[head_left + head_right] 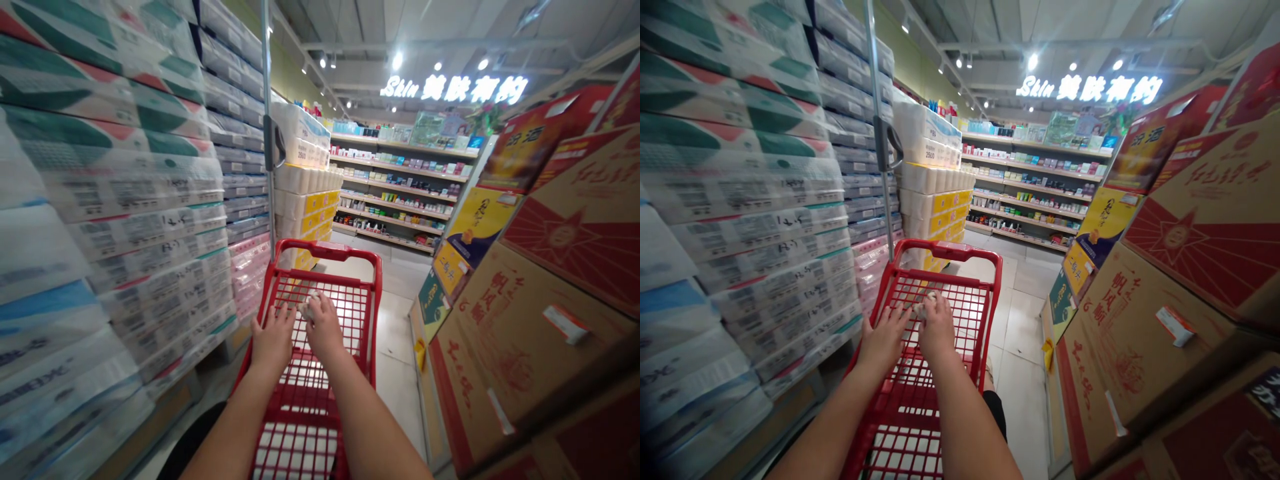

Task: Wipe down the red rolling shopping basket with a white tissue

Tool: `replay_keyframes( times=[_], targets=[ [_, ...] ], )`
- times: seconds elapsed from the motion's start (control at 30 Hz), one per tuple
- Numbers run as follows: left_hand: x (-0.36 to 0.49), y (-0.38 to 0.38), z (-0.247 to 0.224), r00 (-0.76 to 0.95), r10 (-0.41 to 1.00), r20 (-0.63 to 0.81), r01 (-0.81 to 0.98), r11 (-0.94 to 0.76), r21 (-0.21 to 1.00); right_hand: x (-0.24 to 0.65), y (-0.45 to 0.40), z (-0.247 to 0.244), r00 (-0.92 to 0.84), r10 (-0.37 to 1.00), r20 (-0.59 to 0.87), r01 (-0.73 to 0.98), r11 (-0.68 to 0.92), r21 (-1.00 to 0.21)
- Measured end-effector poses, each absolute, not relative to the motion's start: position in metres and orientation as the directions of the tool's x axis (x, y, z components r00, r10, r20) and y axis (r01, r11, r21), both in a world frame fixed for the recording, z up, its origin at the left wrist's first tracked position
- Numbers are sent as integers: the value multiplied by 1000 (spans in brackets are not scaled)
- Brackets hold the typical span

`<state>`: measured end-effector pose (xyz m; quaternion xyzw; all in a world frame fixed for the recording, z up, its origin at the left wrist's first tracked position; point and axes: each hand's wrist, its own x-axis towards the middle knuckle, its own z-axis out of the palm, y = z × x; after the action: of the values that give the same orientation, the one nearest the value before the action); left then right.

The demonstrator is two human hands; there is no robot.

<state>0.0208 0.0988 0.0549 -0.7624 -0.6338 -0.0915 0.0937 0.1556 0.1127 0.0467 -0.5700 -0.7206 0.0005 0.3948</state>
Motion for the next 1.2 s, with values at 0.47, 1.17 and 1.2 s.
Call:
replay_keyframes(
  times=[0.47, 1.17, 1.2],
  targets=[
    [21, 95, 54, 145, 942, 304, 989, -142, -30, 146, 108, 48, -158, 821, 549, 822, 417, -388],
    [18, 94, 55, 108, 933, 344, 993, -119, 12, 156, 113, 48, -5, 824, 566, 848, 304, -435],
    [18, 94, 54, 111, 932, 344, 992, -123, 12, 156, 113, 47, 44, 823, 566, 849, 268, -456]
  ],
)
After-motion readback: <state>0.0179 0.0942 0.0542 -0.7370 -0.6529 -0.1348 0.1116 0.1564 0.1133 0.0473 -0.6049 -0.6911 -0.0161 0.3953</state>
